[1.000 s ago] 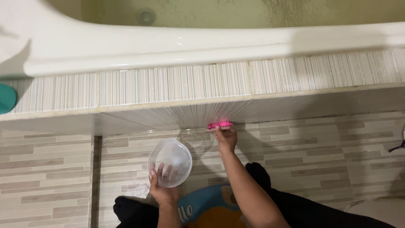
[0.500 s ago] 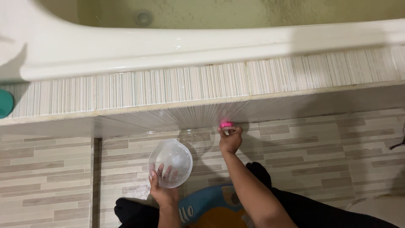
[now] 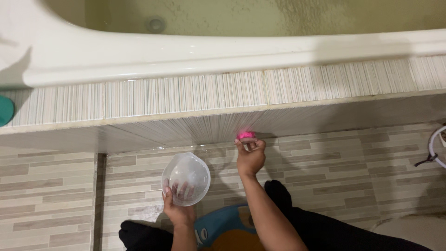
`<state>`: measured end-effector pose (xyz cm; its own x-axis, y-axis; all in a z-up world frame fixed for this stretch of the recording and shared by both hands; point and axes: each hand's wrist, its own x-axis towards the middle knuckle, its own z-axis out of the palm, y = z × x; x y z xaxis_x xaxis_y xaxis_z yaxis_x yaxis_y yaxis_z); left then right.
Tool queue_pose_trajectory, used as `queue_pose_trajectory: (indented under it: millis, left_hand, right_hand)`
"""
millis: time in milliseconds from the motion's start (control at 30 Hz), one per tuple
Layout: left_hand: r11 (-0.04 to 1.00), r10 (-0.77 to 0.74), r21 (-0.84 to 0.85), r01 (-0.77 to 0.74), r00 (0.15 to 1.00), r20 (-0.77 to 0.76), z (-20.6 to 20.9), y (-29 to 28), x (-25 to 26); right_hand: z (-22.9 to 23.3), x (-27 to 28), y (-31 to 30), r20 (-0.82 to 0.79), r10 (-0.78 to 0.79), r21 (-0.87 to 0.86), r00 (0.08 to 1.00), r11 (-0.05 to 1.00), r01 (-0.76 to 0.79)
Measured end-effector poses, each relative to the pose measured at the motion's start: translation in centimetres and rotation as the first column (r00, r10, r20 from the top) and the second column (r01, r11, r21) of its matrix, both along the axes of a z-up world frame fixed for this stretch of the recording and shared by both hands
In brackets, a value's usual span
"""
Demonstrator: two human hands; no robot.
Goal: The person scrubs the tiled exterior wall of a bathtub using a pink brush and water from a plastic bowl. They repeatedly dip the brush into the bowl to wet it and scrub the vertical surface of the tiles.
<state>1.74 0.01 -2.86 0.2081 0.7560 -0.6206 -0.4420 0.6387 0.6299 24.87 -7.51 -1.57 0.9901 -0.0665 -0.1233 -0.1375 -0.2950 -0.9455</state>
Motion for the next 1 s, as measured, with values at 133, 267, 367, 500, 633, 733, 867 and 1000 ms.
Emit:
queue_pose_trajectory:
  millis: [133,267,367,500,633,733,867,1000]
  left_hand:
    - [1.000,-0.003,-0.003,0.003,1.000,0.016,-0.1,0.2,0.4]
    - [1.000,-0.021,0.013,0.022,1.000,-0.013,-0.2,-0.1,0.0]
    - [0.999,-0.029,0.019,0.030,0.999,-0.013,0.7,-0.3,0.4]
    - [1.000,-0.025,0.019,0.025,0.999,0.027,2.0,-0.5,0.4]
    - [0.998,-0.036,0.049,0.035,0.999,0.018,3.1,-0.9,-0.1]
    - [0.999,-0.021,0.035,0.020,1.000,0.020,3.4,-1.0,-0.3]
    - [1.000,-0.013,0.017,0.013,0.999,0.038,3.5,-1.4,-0.3]
    - [0.998,-0.039,0.054,0.032,0.993,0.116,3.2,-1.6,-0.4]
  right_hand:
    - [-2.9,0.7,0.1,-0.064,0.059,-0.072,0.996,0.995,-0.063]
    - [-5.6,0.8,-0.4,0.011,0.110,0.016,0.994,0.994,-0.110]
    - [-4.1,1.0,-0.2,-0.006,0.073,0.007,0.997,0.997,-0.073]
    - [1.0,0.0,0.0,0.045,0.020,0.014,0.999,1.000,-0.020]
    - [7.0,-0.8,-0.6,0.059,0.032,0.045,0.998,0.998,-0.035]
    - [10.6,-1.2,-0.6,0.150,0.051,0.199,0.987,0.977,-0.081]
    - [13.9,-1.0,-1.1,0.226,0.092,0.324,0.970,0.932,-0.164]
    - [14.8,-1.1,-1.4,0.213,0.099,0.227,0.972,0.963,-0.148]
